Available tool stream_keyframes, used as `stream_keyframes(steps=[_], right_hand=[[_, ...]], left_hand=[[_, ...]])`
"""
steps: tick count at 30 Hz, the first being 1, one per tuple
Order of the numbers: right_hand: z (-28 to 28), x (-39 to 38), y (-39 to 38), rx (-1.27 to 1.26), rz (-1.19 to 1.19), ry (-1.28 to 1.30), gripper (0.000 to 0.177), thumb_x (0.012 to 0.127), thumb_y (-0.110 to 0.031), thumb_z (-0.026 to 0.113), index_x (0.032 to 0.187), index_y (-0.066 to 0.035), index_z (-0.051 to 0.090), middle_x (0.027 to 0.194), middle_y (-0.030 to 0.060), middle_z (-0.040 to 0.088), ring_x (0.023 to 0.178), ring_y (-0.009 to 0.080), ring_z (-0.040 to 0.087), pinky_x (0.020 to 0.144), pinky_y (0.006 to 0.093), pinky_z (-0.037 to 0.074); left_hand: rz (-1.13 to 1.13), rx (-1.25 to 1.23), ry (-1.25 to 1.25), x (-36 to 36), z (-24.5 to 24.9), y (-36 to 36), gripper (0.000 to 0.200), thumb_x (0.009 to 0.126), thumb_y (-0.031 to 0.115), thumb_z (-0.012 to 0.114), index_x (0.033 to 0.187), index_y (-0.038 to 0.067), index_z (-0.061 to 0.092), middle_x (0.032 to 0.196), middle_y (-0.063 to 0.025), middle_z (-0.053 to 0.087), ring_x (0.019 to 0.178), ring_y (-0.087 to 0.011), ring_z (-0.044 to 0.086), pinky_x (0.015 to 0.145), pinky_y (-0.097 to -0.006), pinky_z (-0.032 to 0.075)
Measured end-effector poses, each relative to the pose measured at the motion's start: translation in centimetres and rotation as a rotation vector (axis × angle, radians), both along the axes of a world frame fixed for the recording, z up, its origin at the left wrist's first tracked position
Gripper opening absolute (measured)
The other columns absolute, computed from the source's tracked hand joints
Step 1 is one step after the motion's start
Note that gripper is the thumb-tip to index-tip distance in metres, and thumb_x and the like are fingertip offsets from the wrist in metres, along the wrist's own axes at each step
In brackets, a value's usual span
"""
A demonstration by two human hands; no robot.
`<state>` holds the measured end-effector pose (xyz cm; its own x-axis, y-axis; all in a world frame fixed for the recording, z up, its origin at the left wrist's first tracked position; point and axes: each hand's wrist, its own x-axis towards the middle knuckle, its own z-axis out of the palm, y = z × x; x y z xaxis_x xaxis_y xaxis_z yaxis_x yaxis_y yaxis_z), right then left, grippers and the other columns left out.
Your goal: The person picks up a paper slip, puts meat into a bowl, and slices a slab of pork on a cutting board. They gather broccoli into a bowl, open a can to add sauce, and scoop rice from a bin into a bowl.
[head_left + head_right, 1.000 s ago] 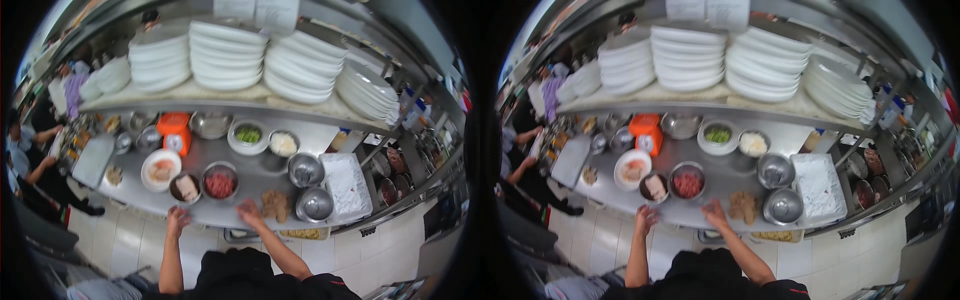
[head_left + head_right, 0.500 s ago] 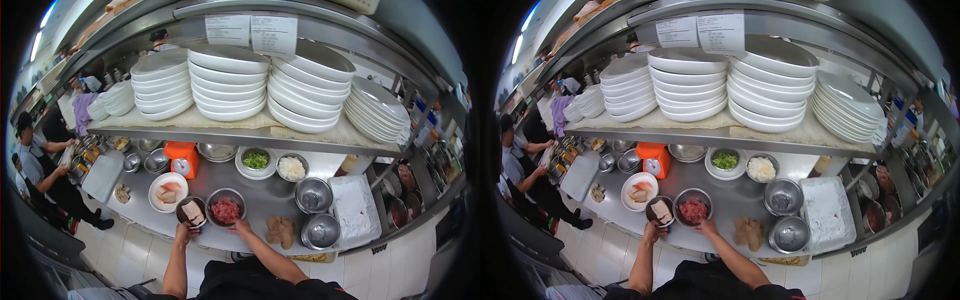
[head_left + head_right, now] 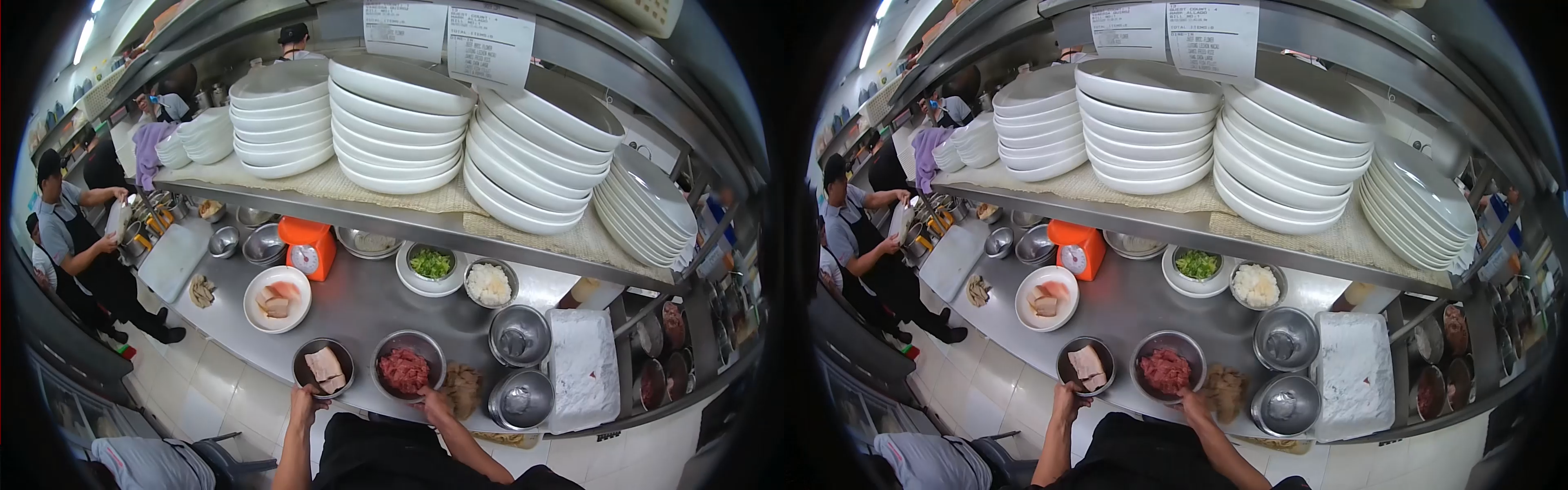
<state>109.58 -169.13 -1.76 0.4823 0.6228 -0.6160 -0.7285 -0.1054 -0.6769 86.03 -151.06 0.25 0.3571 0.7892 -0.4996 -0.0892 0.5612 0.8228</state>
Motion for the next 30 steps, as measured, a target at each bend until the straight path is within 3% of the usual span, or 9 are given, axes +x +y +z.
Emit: stream_keyframes(steps=[8, 17, 25, 30], right_hand=[[0.4, 0.6, -2.1, -0.025, -0.039, -0.086, 0.048, 0.075, -0.004, 0.051, 0.121, 0.004, 0.041, 0.11, 0.0172, 0.055, 0.091, 0.0308, 0.061, 0.072, 0.045, 0.056], [-0.3, 0.4, -2.5, -0.041, 0.095, -0.056, 0.046, 0.078, -0.007, 0.052, 0.123, 0.0, 0.041, 0.112, 0.0136, 0.054, 0.098, 0.0263, 0.058, 0.075, 0.0416, 0.054], [0.8, 0.4, -1.1, 0.003, 0.115, -0.053, 0.04, 0.08, -0.008, 0.053, 0.114, 0.009, 0.044, 0.108, 0.0188, 0.055, 0.09, 0.0293, 0.061, 0.07, 0.0398, 0.057], [2.4, -0.1, -0.5, -0.009, 0.112, -0.068, 0.039, 0.08, -0.009, 0.053, 0.113, 0.01, 0.045, 0.107, 0.0194, 0.056, 0.09, 0.0302, 0.061, 0.07, 0.0398, 0.057]], left_hand=[[0.011, -0.009, 0.007, 1.2, -1.3, -1.5, 0.031, 0.07, 0.0, 0.039, 0.099, -0.008, 0.046, 0.07, -0.0202, 0.058, 0.049, -0.0279, 0.06, 0.037, -0.0326, 0.048], [-0.053, -0.054, -0.059, 1.4, -2.6, -1.1, 0.028, 0.073, 0.003, 0.042, 0.099, -0.007, 0.048, 0.073, -0.0191, 0.06, 0.055, -0.0276, 0.062, 0.042, -0.0338, 0.049], [-0.069, -0.068, -0.095, 1.0, -2.6, -1.4, 0.031, 0.074, 0.004, 0.042, 0.103, -0.004, 0.047, 0.076, -0.0185, 0.061, 0.056, -0.0275, 0.062, 0.043, -0.0339, 0.049], [-0.066, -0.084, -0.087, 1.1, -2.6, -1.3, 0.03, 0.075, 0.005, 0.042, 0.103, -0.004, 0.047, 0.076, -0.0189, 0.061, 0.056, -0.0276, 0.062, 0.043, -0.0345, 0.049]])
